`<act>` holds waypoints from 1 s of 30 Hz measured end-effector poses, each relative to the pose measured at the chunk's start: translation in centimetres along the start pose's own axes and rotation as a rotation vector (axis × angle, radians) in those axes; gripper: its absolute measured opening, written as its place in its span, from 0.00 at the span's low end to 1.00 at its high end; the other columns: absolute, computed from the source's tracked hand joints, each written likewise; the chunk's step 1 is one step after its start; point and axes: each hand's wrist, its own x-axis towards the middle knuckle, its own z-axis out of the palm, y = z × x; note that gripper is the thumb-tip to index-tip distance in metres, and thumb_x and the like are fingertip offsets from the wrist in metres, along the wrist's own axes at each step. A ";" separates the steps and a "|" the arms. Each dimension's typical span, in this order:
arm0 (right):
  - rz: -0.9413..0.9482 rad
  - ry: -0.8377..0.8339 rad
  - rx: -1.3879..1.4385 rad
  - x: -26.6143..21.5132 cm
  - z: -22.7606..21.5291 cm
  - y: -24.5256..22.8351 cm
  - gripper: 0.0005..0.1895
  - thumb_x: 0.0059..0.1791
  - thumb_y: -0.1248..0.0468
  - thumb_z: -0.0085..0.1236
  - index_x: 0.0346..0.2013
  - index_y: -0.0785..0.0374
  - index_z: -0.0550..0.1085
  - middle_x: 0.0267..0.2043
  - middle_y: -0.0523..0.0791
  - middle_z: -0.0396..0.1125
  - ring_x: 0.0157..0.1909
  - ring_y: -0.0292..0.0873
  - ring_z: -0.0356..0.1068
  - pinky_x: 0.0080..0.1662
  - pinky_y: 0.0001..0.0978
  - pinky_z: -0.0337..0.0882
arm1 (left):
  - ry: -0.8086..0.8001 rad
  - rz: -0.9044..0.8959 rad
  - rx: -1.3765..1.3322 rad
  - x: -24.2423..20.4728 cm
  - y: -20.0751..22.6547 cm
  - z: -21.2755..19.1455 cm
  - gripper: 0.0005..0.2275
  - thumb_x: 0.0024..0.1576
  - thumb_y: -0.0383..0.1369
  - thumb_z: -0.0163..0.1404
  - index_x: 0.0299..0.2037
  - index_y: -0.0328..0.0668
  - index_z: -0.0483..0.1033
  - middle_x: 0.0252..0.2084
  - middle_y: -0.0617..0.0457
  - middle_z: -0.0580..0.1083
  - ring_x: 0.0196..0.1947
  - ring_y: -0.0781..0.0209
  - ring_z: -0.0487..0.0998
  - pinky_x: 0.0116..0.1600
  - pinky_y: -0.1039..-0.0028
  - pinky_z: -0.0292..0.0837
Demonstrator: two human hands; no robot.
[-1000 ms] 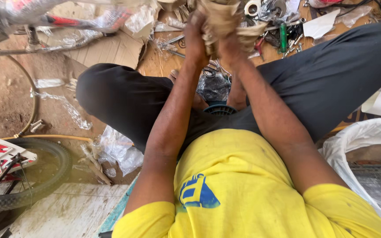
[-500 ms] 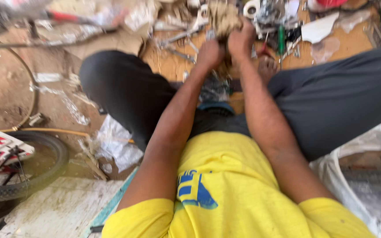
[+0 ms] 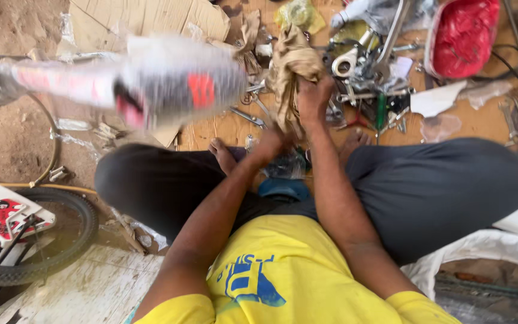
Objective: The person sits on the floor and applies a red substance to a small black ring using a tool. They then wipe their hands with a cloth and proceed to handle small metal ball bearings, placing them into a circular metal component.
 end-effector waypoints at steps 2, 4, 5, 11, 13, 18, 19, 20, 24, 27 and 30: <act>0.210 0.057 0.202 1.5 0.8 0.7 0.10 0.51 0.69 0.61 0.47 0.68 0.79 0.44 0.46 0.78 0.42 0.42 0.75 0.46 0.35 0.73 | -0.684 0.219 0.071 -2.6 -0.1 3.7 0.06 0.52 0.35 0.55 0.31 0.43 0.82 0.33 0.41 0.78 0.30 0.43 0.78 0.38 0.55 0.73; 0.255 -0.009 0.177 3.1 1.6 0.3 0.13 0.47 0.71 0.65 0.47 0.69 0.78 0.44 0.46 0.77 0.42 0.41 0.75 0.46 0.34 0.74 | -1.092 0.012 0.029 -7.4 1.1 7.3 0.09 0.53 0.37 0.55 0.37 0.44 0.83 0.38 0.42 0.80 0.36 0.43 0.80 0.41 0.54 0.74; 0.274 -0.041 0.164 4.0 2.1 0.1 0.15 0.45 0.71 0.67 0.46 0.70 0.78 0.44 0.46 0.77 0.43 0.41 0.75 0.46 0.34 0.74 | -1.159 -0.133 0.022 -7.8 1.1 7.7 0.09 0.52 0.37 0.57 0.38 0.44 0.83 0.41 0.42 0.80 0.39 0.43 0.80 0.44 0.54 0.75; 0.359 -0.168 0.019 5.1 4.3 -0.7 0.15 0.48 0.70 0.65 0.49 0.67 0.79 0.46 0.45 0.78 0.46 0.38 0.75 0.50 0.30 0.72 | -1.141 -0.266 -0.170 -8.8 5.9 8.7 0.13 0.49 0.36 0.61 0.42 0.39 0.83 0.50 0.37 0.79 0.52 0.41 0.80 0.56 0.54 0.77; 0.341 -0.246 -0.026 4.4 4.3 -1.2 0.15 0.48 0.70 0.65 0.50 0.67 0.78 0.46 0.45 0.78 0.46 0.38 0.75 0.50 0.30 0.73 | -1.077 -0.221 -0.270 -8.2 9.2 9.5 0.11 0.53 0.36 0.59 0.41 0.39 0.84 0.49 0.36 0.79 0.52 0.40 0.80 0.57 0.54 0.76; 0.381 -0.442 0.014 1.4 6.0 -1.0 0.19 0.47 0.70 0.64 0.53 0.67 0.76 0.48 0.45 0.77 0.48 0.39 0.75 0.51 0.30 0.73 | -0.871 -0.377 -0.403 -6.9 15.1 12.2 0.09 0.59 0.32 0.51 0.43 0.40 0.84 0.50 0.36 0.80 0.52 0.40 0.81 0.56 0.54 0.77; 0.366 -0.486 0.028 0.6 6.2 -0.6 0.20 0.46 0.70 0.64 0.53 0.67 0.75 0.48 0.46 0.76 0.48 0.39 0.75 0.51 0.30 0.74 | -0.873 -0.384 -0.401 -6.3 15.3 13.0 0.09 0.58 0.32 0.52 0.44 0.40 0.83 0.50 0.36 0.79 0.52 0.40 0.81 0.56 0.54 0.76; 0.358 -0.531 0.042 -0.5 6.2 -0.3 0.20 0.46 0.70 0.63 0.52 0.67 0.75 0.48 0.46 0.76 0.48 0.40 0.75 0.51 0.31 0.74 | -0.878 -0.389 -0.391 -6.0 15.7 13.9 0.09 0.59 0.33 0.52 0.44 0.40 0.83 0.49 0.36 0.79 0.51 0.40 0.81 0.56 0.54 0.77; 0.836 -0.510 0.508 -3.4 6.4 0.9 0.19 0.53 0.57 0.55 0.49 0.70 0.77 0.43 0.48 0.76 0.43 0.43 0.75 0.48 0.37 0.75 | -0.842 -0.398 -0.391 -5.2 16.3 17.0 0.11 0.60 0.35 0.51 0.46 0.39 0.82 0.49 0.37 0.79 0.50 0.41 0.80 0.55 0.55 0.77; 0.451 -0.651 0.127 -6.4 5.7 -0.7 0.16 0.51 0.62 0.57 0.49 0.70 0.76 0.45 0.49 0.77 0.46 0.44 0.75 0.52 0.38 0.74 | -0.840 -0.406 -0.390 -5.5 16.6 17.8 0.12 0.60 0.36 0.50 0.47 0.39 0.81 0.49 0.38 0.79 0.50 0.42 0.80 0.54 0.55 0.77; 0.209 -0.682 -0.105 -7.3 5.3 -4.2 0.17 0.48 0.64 0.59 0.50 0.70 0.73 0.48 0.51 0.75 0.48 0.45 0.75 0.54 0.40 0.74 | -0.764 -0.380 -0.407 -5.4 16.0 17.2 0.13 0.61 0.37 0.49 0.48 0.38 0.80 0.49 0.39 0.79 0.49 0.42 0.80 0.53 0.56 0.77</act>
